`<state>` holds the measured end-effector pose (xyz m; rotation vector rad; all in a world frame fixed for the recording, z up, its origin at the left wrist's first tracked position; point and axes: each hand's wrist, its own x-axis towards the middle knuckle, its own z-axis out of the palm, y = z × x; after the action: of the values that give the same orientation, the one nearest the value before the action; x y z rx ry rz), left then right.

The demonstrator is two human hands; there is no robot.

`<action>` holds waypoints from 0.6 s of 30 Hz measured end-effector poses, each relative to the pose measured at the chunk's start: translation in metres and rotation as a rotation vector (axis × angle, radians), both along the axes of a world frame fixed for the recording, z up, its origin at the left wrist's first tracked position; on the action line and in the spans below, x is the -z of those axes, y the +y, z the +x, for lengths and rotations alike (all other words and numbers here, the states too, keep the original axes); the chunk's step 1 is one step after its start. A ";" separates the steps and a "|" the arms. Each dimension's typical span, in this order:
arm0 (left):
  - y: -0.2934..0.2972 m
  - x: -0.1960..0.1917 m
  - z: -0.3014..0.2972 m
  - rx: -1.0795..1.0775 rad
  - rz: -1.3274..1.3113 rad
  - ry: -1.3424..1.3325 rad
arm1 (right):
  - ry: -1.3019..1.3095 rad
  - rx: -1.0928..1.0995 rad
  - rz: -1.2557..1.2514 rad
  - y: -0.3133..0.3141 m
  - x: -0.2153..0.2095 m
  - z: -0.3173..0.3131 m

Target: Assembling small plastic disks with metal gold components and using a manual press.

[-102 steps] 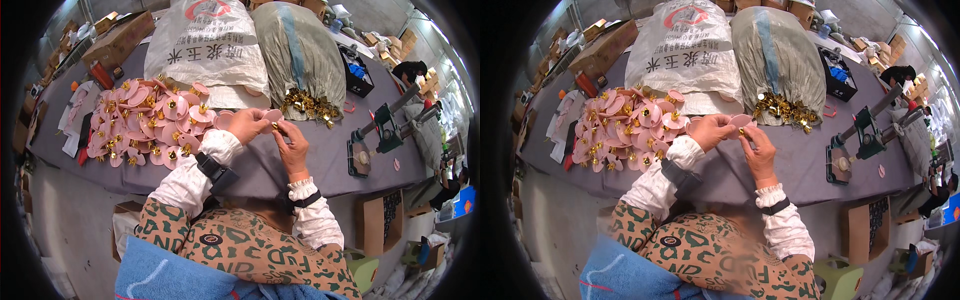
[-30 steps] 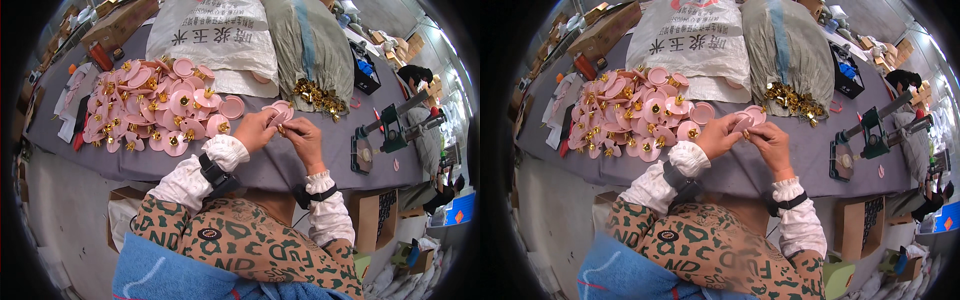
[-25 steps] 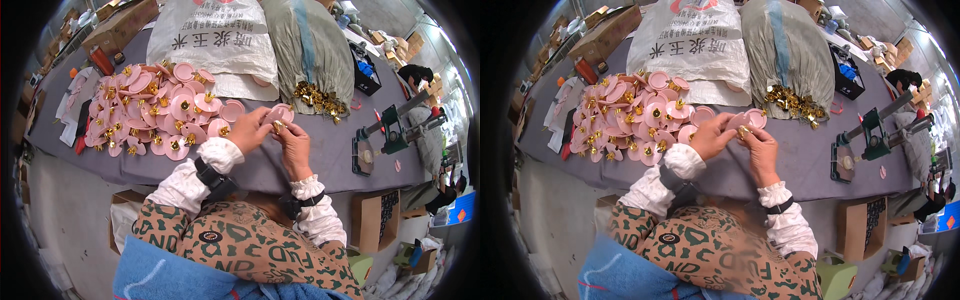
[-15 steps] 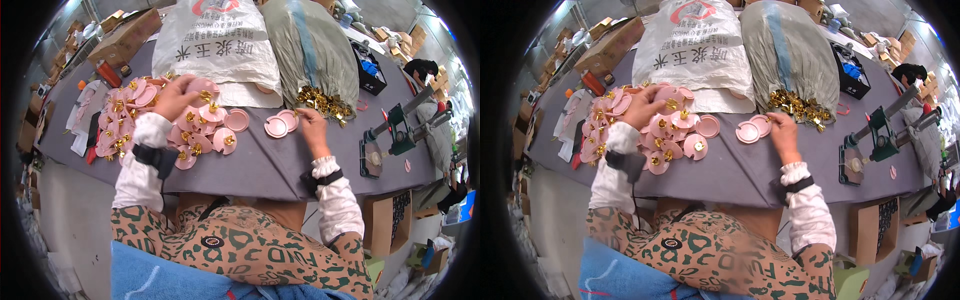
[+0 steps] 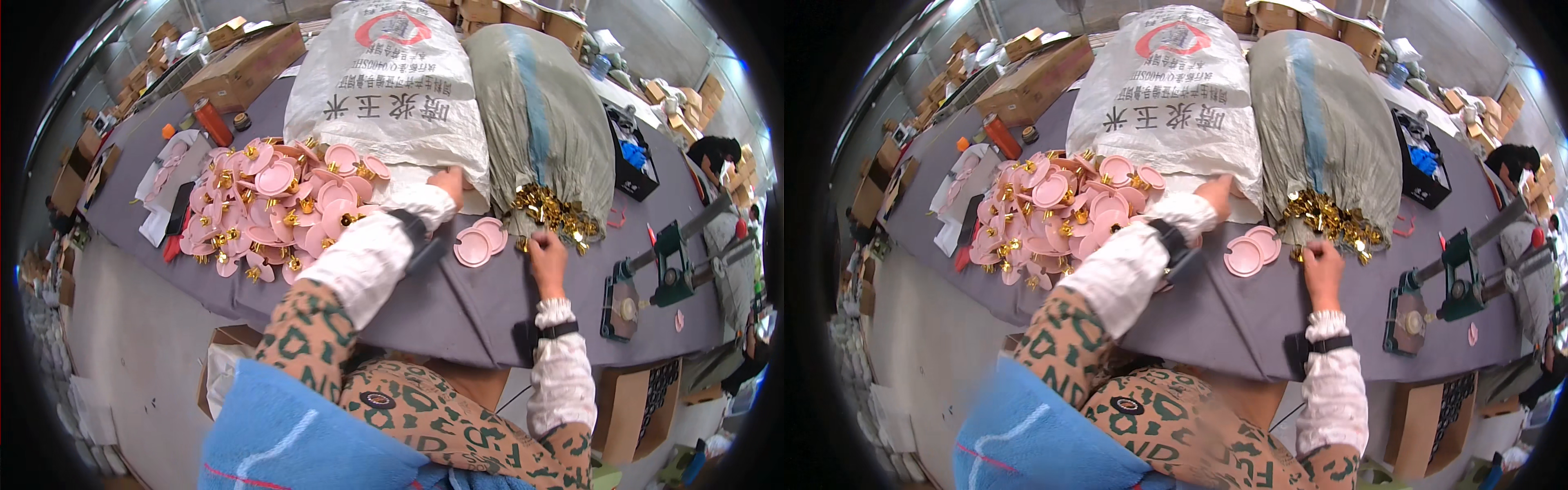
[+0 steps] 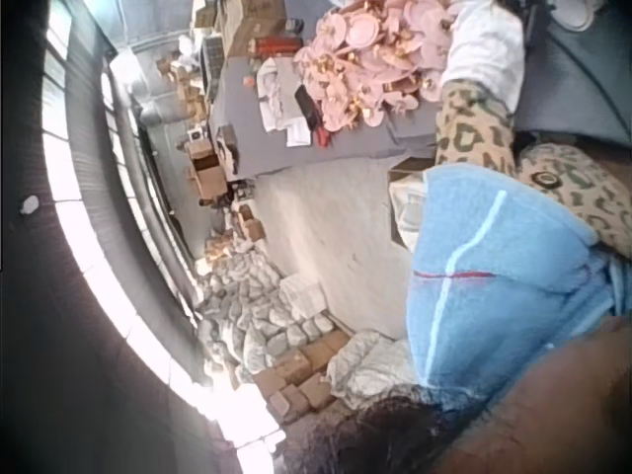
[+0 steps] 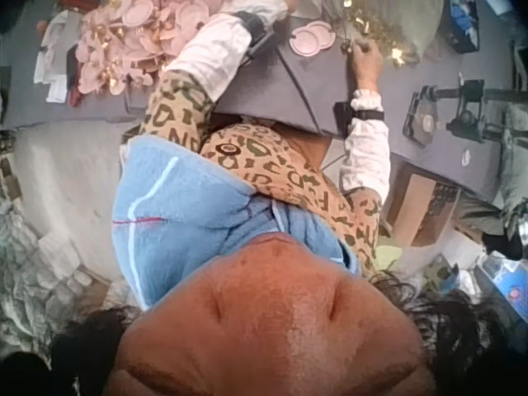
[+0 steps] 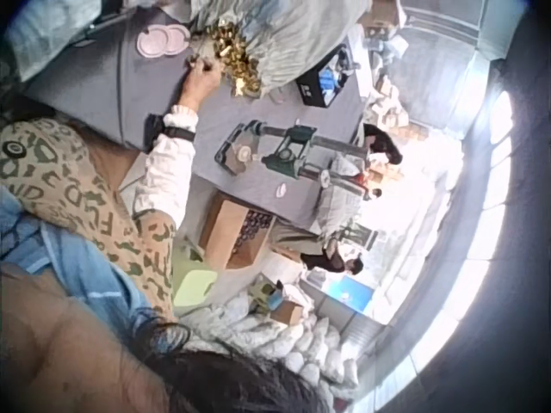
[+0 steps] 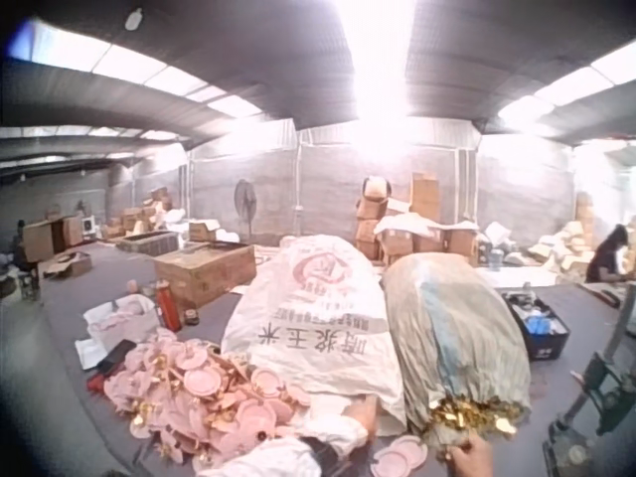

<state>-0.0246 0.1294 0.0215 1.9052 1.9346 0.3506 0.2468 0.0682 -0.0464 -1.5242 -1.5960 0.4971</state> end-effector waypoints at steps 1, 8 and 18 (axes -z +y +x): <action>0.009 0.011 0.015 -0.077 0.076 -0.046 | -0.007 -0.002 -0.001 -0.012 0.006 0.005; 0.043 0.045 0.023 -0.203 0.414 -0.074 | -0.302 -0.263 0.310 -0.031 -0.014 -0.019; 0.051 0.050 0.002 -0.478 0.302 -0.249 | -0.257 -0.160 0.259 -0.029 -0.006 -0.007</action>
<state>-0.0229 0.1807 -0.0289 1.4436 2.2373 1.0179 0.2399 0.0395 -0.0401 -1.3107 -1.9092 0.1741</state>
